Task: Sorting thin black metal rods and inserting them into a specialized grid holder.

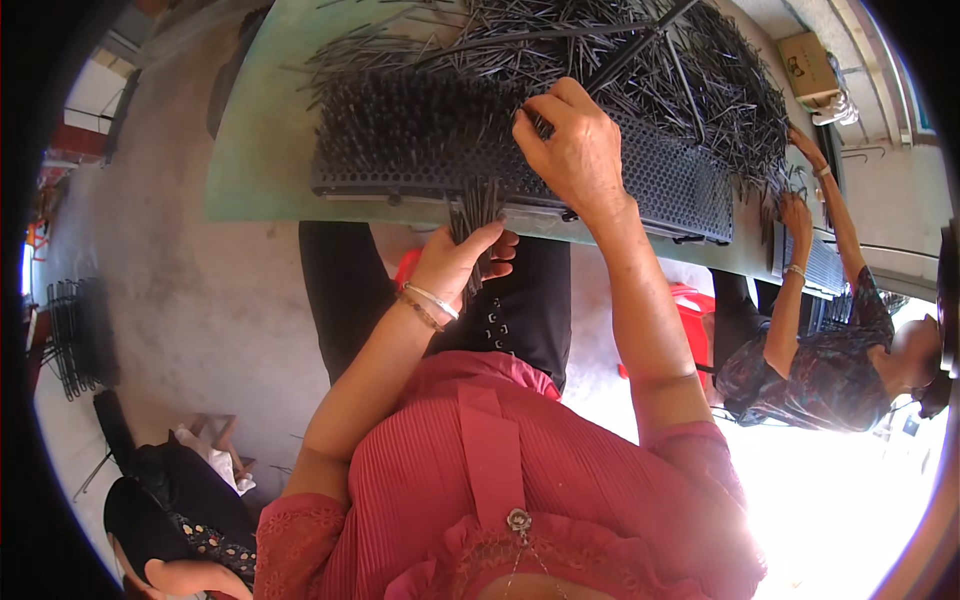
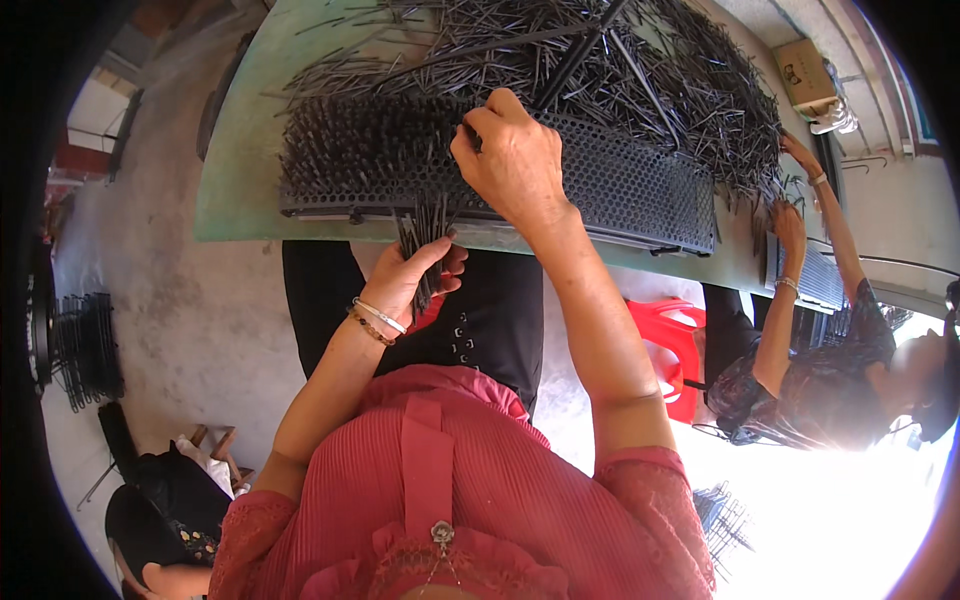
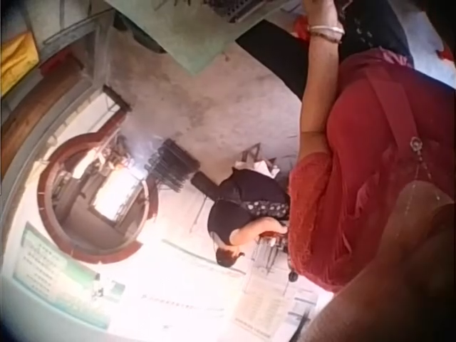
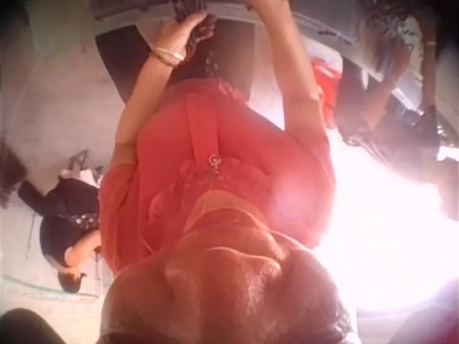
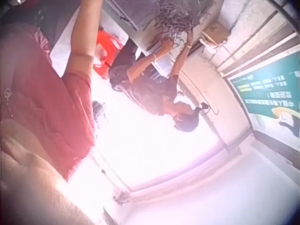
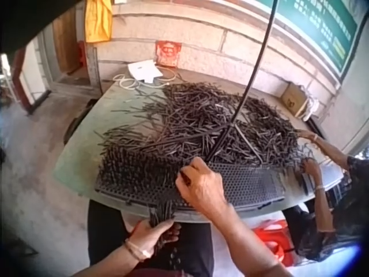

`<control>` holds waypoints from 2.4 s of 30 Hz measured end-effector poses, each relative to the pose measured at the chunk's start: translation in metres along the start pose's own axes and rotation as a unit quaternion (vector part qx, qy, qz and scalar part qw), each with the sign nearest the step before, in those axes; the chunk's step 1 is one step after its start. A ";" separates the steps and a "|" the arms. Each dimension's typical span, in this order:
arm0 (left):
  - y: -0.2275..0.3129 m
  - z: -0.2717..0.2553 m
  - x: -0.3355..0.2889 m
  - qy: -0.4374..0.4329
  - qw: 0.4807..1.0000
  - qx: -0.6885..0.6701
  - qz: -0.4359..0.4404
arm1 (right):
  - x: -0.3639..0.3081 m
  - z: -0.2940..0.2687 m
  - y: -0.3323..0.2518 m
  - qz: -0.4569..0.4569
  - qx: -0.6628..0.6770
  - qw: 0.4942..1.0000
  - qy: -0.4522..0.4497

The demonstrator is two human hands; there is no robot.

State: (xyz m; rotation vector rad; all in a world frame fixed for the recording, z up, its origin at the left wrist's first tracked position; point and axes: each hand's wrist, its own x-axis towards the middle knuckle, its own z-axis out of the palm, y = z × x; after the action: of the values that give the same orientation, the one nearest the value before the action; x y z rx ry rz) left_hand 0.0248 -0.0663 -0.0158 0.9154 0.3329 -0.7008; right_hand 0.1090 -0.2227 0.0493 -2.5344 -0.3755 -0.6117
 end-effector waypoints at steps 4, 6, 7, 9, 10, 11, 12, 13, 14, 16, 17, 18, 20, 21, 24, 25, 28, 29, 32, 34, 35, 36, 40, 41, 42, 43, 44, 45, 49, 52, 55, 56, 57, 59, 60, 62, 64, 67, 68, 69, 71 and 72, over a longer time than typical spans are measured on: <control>-0.001 0.002 -0.001 -0.007 1.000 -0.026 0.005 | -0.003 0.002 0.004 0.006 0.007 1.000 -0.012; -0.001 0.003 -0.002 -0.012 0.999 -0.040 0.002 | -0.003 0.001 0.003 0.017 0.007 1.000 -0.015; 0.000 0.004 -0.003 -0.014 0.999 -0.047 0.000 | -0.003 0.002 0.002 0.017 0.007 1.000 -0.015; 0.000 0.004 -0.004 -0.017 0.998 -0.055 -0.001 | -0.003 0.002 0.002 0.024 0.011 1.000 -0.012; 0.000 0.003 -0.004 -0.018 0.999 -0.049 0.000 | -0.002 0.002 0.002 0.024 0.010 1.000 -0.012; 0.000 0.002 -0.003 -0.019 0.999 -0.043 0.001 | -0.003 0.003 0.003 0.026 0.007 1.000 -0.012; 0.000 0.001 -0.003 -0.019 0.999 -0.043 0.001 | -0.004 0.004 0.003 0.028 0.004 1.000 -0.013; 0.000 0.001 -0.004 -0.020 0.999 -0.036 0.002 | -0.005 0.005 0.005 0.027 0.004 1.000 -0.013; 0.000 0.001 -0.004 -0.022 0.999 -0.029 0.003 | -0.008 0.006 0.008 0.024 -0.004 0.999 -0.035; 0.002 0.001 -0.005 -0.027 0.999 -0.025 0.007 | -0.010 0.003 0.009 0.020 -0.011 0.998 -0.058; 0.002 0.001 -0.005 -0.033 0.999 -0.021 0.011 | -0.010 -0.002 0.006 0.025 0.022 0.999 -0.038; 0.002 0.001 -0.005 -0.033 0.999 -0.022 0.011 | -0.011 -0.007 0.003 0.030 0.055 0.998 -0.018; 0.001 -0.001 -0.007 -0.041 0.997 -0.048 0.038 | -0.020 -0.015 0.000 0.071 0.105 0.991 -0.042; 0.001 -0.003 -0.007 -0.038 0.997 -0.049 0.040 | -0.027 -0.015 -0.002 0.128 0.172 0.972 -0.100; 0.004 0.001 -0.007 -0.051 0.995 -0.057 0.067 | -0.043 -0.014 0.000 0.181 0.254 0.929 -0.199; 0.006 0.004 -0.008 -0.060 0.995 -0.050 0.057 | -0.046 -0.009 -0.003 0.214 0.336 0.892 -0.212; 0.005 0.005 -0.007 -0.064 0.997 -0.032 0.038 | -0.048 -0.006 -0.001 0.226 0.372 0.868 -0.237; 0.005 0.005 -0.007 -0.059 0.998 -0.022 0.029 | -0.047 -0.006 -0.001 0.253 0.381 0.857 -0.238; 0.003 0.002 -0.008 -0.031 0.999 -0.034 0.027 | -0.045 -0.008 0.002 0.273 0.368 0.860 -0.226; 0.003 0.000 -0.006 -0.019 0.999 -0.041 0.030 | -0.042 -0.008 0.003 0.268 0.345 0.874 -0.213; 0.003 0.000 -0.005 -0.008 0.998 -0.047 0.032 | -0.041 -0.008 0.003 0.278 0.358 0.870 -0.195; 0.004 0.000 -0.006 -0.008 0.998 -0.047 0.033 | -0.040 -0.008 0.003 0.288 0.371 0.865 -0.177; 0.007 -0.002 -0.008 0.007 0.999 -0.041 0.026 | -0.029 -0.008 -0.004 0.279 0.406 0.861 -0.128; 0.007 -0.003 -0.008 0.011 0.999 -0.041 0.017 | -0.026 -0.006 -0.006 0.247 0.417 0.872 -0.062; 0.005 -0.003 -0.007 0.010 0.999 -0.041 0.017 | -0.021 -0.004 -0.008 0.213 0.426 0.879 0.005; 0.003 -0.004 -0.007 0.002 0.998 -0.054 0.016 | -0.017 -0.003 -0.012 0.210 0.412 0.886 0.034; 0.002 -0.004 -0.007 -0.005 0.998 -0.067 0.016 | -0.016 0.003 -0.009 0.210 0.412 0.886 0.034; 0.002 -0.004 -0.008 -0.005 0.998 -0.067 0.016 | -0.014 0.012 -0.003 0.186 0.362 0.912 0.050; 0.002 -0.007 -0.008 -0.026 0.996 -0.082 -0.009 | -0.013 0.020 -0.002 0.146 0.273 0.948 0.078; -0.001 -0.008 -0.007 -0.040 0.994 -0.097 -0.014 | -0.013 0.020 0.000 0.145 0.267 0.949 0.086; -0.001 -0.007 -0.008 -0.041 0.994 -0.098 -0.009 | -0.013 0.019 -0.002 0.139 0.246 0.956 0.084; 0.000 -0.007 -0.008 -0.038 0.995 -0.088 -0.004 | -0.013 0.018 -0.002 0.136 0.232 0.960 0.081; 0.000 -0.007 -0.008 -0.039 0.995 -0.088 -0.004 | -0.013 0.017 -0.004 0.135 0.232 0.960 0.082; 0.002 -0.007 -0.010 -0.033 0.997 -0.067 -0.002 | -0.012 0.014 -0.006 0.117 0.221 0.966 0.061; 0.004 -0.007 -0.011 -0.032 0.997 -0.067 0.000 | -0.011 0.015 -0.006 0.116 0.222 0.966 0.060; 0.006 -0.005 -0.013 -0.025 0.999 -0.039 -0.002 | -0.011 0.014 -0.003 0.096 0.217 0.970 0.057; 0.006 -0.006 -0.013 -0.030 0.999 -0.030 0.000 | -0.014 0.018 -0.002 0.101 0.217 0.969 0.065; 0.006 -0.008 -0.011 -0.037 0.999 -0.014 0.003 | -0.018 0.027 0.001 0.028 0.165 0.984 0.061; 0.006 -0.008 -0.011 -0.040 0.999 -0.007 0.005 | -0.018 0.028 0.001 -0.003 0.134 0.989 0.059; 0.005 -0.009 -0.011 -0.040 0.999 -0.007 0.005 | -0.019 0.028 0.000 -0.003 0.134 0.989 0.059; 0.005 -0.011 -0.012 -0.037 0.999 0.008 0.012 | -0.017 0.028 -0.006 -0.009 0.132 0.990 0.052; 0.005 -0.012 -0.012 -0.036 0.999 0.008 0.012 | -0.018 0.029 -0.005 -0.009 0.133 0.990 0.051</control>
State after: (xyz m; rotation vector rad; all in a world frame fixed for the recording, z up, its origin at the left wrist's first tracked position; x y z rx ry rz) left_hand 0.0193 -0.0498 -0.0133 0.9057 0.2524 -0.7126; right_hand 0.1017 -0.2060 0.0200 -2.2389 -0.4146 -0.6496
